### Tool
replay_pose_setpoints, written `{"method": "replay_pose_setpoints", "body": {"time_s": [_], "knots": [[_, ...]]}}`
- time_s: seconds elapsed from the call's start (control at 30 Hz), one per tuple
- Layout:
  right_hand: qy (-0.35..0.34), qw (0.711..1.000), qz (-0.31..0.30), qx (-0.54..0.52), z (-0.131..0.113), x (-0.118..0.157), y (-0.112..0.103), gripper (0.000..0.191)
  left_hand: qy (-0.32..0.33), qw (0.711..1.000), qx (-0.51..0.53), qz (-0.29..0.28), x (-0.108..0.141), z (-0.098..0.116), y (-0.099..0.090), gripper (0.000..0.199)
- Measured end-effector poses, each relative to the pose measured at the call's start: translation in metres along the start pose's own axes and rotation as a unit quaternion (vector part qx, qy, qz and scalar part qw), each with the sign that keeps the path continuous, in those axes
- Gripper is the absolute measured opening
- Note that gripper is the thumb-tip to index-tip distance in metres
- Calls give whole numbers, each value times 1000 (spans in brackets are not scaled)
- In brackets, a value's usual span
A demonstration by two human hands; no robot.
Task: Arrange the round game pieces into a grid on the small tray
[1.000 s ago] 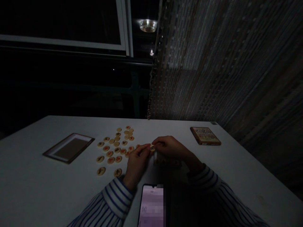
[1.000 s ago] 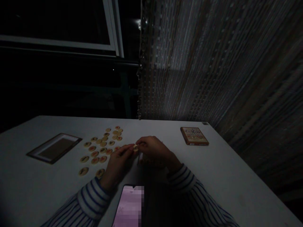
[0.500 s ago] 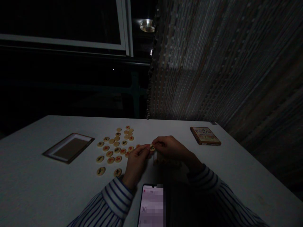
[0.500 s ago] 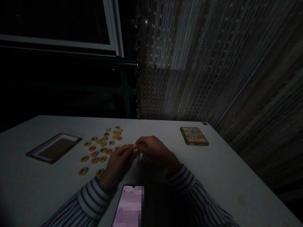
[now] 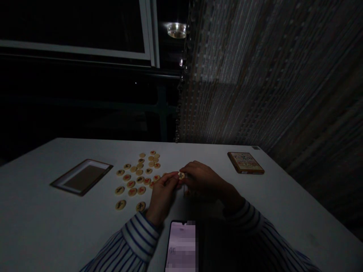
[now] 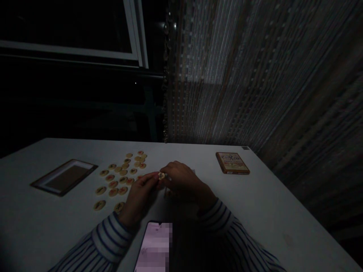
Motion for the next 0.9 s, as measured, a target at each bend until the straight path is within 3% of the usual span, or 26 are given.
{"method": "replay_pose_setpoints", "body": {"time_s": [0.43, 0.9], "knots": [[0, 999, -33, 28, -2, 1, 1, 26, -34, 999, 10, -4, 3, -4, 3, 34], [67, 992, -69, 76, 13, 3, 1, 27, 63, 972, -227, -22, 2, 5, 4, 25]]}}
Point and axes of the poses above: each hand's wrist, its own x-axis away from the middle knuckle, its own y-axis out of the palm, z = x × y, the point moved 7 cm from there along -x, towards the middle knuckle, and after that the axes turned 15 degrees about x, right-handed, at the moved point
